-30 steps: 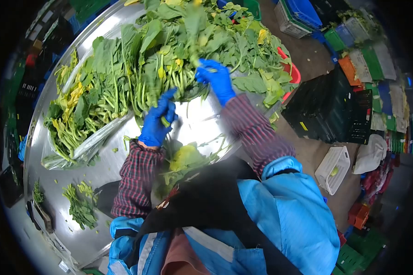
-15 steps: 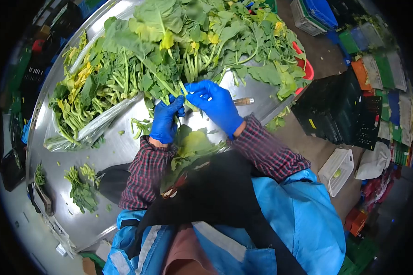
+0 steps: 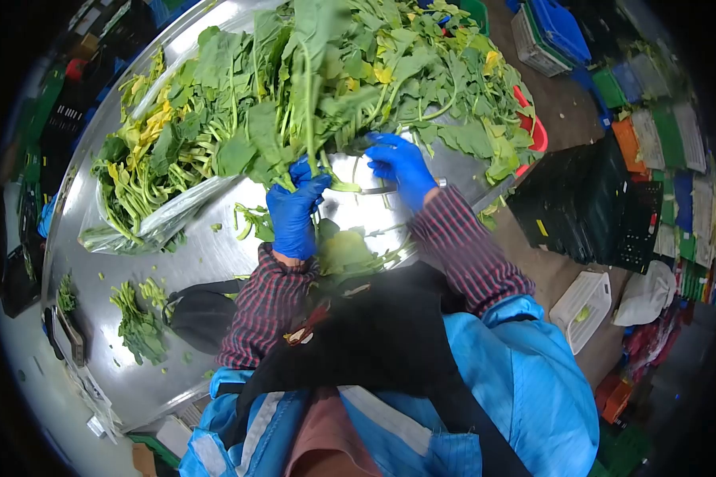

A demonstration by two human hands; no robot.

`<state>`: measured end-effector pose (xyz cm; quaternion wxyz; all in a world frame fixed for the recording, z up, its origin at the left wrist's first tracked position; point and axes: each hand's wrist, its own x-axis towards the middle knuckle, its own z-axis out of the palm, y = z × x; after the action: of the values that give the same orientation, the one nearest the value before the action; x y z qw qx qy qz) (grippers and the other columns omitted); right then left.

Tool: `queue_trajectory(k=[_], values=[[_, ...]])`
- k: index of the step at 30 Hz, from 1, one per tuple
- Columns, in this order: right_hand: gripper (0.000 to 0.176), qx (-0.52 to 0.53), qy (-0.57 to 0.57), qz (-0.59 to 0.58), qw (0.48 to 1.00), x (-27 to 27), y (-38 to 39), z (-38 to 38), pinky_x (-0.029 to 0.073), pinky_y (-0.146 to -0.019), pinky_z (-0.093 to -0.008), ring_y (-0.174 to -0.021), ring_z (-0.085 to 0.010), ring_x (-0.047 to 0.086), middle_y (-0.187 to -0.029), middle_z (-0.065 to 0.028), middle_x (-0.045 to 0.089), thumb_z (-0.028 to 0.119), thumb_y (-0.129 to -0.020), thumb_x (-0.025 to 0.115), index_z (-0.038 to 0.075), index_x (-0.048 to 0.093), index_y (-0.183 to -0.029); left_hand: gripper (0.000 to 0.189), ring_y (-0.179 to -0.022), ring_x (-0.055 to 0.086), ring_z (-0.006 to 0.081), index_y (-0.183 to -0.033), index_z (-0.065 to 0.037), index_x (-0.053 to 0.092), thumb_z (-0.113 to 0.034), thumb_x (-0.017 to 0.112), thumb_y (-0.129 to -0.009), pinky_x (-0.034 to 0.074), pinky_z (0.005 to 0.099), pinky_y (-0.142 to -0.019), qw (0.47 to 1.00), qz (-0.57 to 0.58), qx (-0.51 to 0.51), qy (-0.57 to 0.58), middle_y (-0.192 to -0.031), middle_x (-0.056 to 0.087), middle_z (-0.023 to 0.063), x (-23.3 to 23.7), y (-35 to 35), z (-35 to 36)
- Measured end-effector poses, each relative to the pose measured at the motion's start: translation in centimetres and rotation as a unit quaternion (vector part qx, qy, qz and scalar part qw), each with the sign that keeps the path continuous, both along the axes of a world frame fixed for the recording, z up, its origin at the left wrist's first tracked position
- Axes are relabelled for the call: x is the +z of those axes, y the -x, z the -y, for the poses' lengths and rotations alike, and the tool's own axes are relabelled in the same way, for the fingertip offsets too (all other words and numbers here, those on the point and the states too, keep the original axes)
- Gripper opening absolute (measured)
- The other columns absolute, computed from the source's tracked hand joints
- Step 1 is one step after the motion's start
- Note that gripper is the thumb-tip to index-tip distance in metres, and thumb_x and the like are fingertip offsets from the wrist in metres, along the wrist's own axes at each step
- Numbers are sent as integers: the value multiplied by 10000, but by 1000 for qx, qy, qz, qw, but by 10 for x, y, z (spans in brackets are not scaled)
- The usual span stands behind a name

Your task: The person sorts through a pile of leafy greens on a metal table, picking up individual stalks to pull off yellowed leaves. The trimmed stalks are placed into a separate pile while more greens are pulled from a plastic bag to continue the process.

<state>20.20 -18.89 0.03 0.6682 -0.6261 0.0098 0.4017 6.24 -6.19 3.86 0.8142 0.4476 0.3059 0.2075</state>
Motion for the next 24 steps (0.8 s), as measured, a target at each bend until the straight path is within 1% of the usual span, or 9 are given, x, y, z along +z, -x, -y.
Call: queue_trajectory(k=[3, 7, 9, 12, 13, 16, 19, 21, 24], values=[[282, 162, -70, 8, 984, 10, 16, -17, 469, -672, -223, -732, -90, 569, -839, -31, 620, 96, -776, 631, -11, 593, -1034, 334, -684, 542, 68, -1041, 26, 596, 5, 653, -712, 425, 186, -612, 998, -16, -59, -16, -836, 618, 30, -2, -2, -1], [188, 161, -77, 85, 980, 10, 26, -28, 468, -651, -228, -716, -100, 577, -822, -45, 627, 86, -784, 635, -17, 630, -940, 351, -713, 568, 93, -1053, 37, 578, 31, 647, -709, 455, 212, -648, 999, 14, -30, 17, -873, 616, 55, -17, 3, 4], [116, 140, -63, 92, 984, 9, 31, -33, 470, -655, -231, -708, -108, 584, -791, -53, 628, 58, -779, 621, -21, 635, -863, 313, -686, 532, 65, -1005, 18, 604, 20, 656, -697, 397, 170, -572, 1000, 16, 14, 11, -827, 612, 14, -11, 3, 6], [64, 1, -129, -98, 987, -25, 16, -33, 459, -708, -252, -788, -122, 575, -888, -66, 617, 64, -773, 582, 19, 619, -799, 318, -682, 543, 85, -991, 34, 597, 49, 667, -681, 432, 188, -598, 997, 5, 55, -44, -856, 615, 35, -16, 1, 12], [115, 18, -72, 102, 992, -55, 0, -21, 456, -730, -256, -845, -116, 559, -980, -72, 599, 118, -787, 576, 41, 614, -863, 322, -680, 547, 91, -989, 39, 595, 53, 673, -677, 444, 196, -612, 993, -4, 72, -94, -863, 617, 43, -18, 2, 11], [152, -31, -87, -54, 994, -7, -18, -9, 456, -717, -244, -877, -100, 546, -1008, -59, 587, 125, -801, 572, 39, 601, -922, 320, -705, 556, 102, -968, 39, 599, 66, 685, -661, 462, 221, -640, 991, 1, 35, -127, -849, 613, 45, -16, 2, -3], [195, 72, -97, -8, 993, 27, 3, -8, 453, -669, -233, -799, -90, 556, -927, -41, 595, 134, -806, 586, 36, 592, -974, 296, -718, 569, 103, -947, 37, 609, 71, 678, -661, 465, 228, -628, 981, -8, -28, -194, -859, 615, 50, -32, 4, -2], [189, 164, -50, 55, 984, 39, 20, -20, 448, -633, -228, -709, -79, 555, -845, -35, 602, 125, -784, 616, 24, 601, -943, 294, -712, 573, 101, -949, 36, 612, 72, 674, -663, 458, 228, -607, 992, 90, -24, -85, -849, 626, 57, -32, 1, 10], [211, 211, 27, 181, 960, 36, 28, -32, 447, -662, -197, -724, -64, 546, -813, -22, 592, 126, -782, 632, 11, 599, -955, 274, -689, 570, 95, -969, 33, 615, 31, 663, -699, 448, 232, -587, 991, 55, -51, -112, -783, 630, 41, -28, 7, 6]])
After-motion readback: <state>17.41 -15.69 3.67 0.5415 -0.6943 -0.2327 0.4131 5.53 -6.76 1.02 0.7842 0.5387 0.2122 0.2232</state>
